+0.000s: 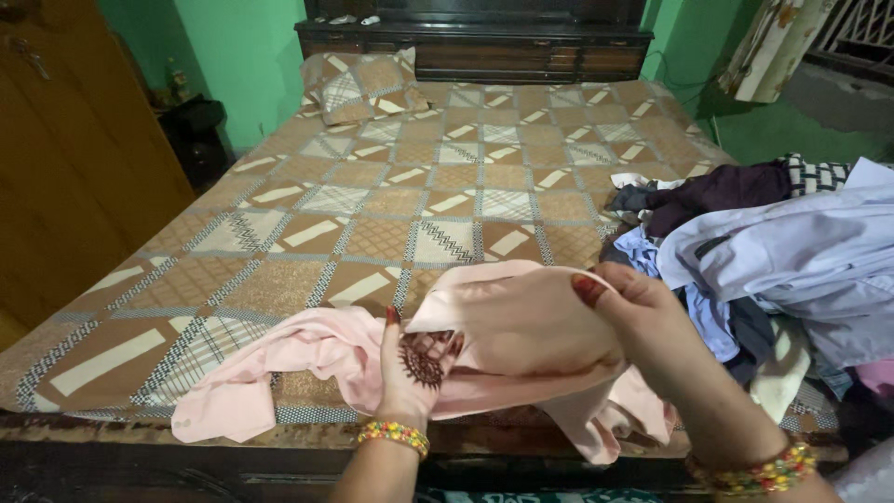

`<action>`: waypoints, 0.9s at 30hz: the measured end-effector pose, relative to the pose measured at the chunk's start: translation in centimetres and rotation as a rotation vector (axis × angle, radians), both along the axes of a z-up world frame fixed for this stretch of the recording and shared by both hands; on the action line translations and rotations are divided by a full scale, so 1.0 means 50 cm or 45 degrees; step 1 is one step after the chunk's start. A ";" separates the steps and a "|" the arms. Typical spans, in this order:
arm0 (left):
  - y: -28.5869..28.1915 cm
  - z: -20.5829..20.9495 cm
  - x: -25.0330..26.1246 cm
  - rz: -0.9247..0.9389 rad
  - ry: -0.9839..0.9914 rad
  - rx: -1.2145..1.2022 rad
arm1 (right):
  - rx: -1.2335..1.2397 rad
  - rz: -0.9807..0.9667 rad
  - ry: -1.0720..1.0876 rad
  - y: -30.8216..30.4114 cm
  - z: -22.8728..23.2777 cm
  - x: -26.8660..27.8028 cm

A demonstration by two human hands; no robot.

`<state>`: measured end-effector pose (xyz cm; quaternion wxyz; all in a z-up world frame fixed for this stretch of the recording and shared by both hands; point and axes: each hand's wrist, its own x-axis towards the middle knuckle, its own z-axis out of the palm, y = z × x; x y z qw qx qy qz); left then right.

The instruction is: The person spreads a shirt on a bed, smooths it with their hands, and folds it by bringing the sides inward and turning up the bottom.

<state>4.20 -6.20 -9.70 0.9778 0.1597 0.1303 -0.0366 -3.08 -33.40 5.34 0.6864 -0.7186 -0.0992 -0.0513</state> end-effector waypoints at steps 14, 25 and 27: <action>0.060 -0.109 0.162 -0.152 -0.038 0.267 | -0.252 -0.124 0.056 -0.032 0.126 -0.079; 0.136 0.065 0.115 -0.045 -0.078 0.123 | -0.988 -0.145 0.194 -0.016 0.141 -0.064; 0.145 0.121 0.097 -0.015 -0.138 0.094 | -1.221 -0.213 0.124 -0.012 0.141 -0.065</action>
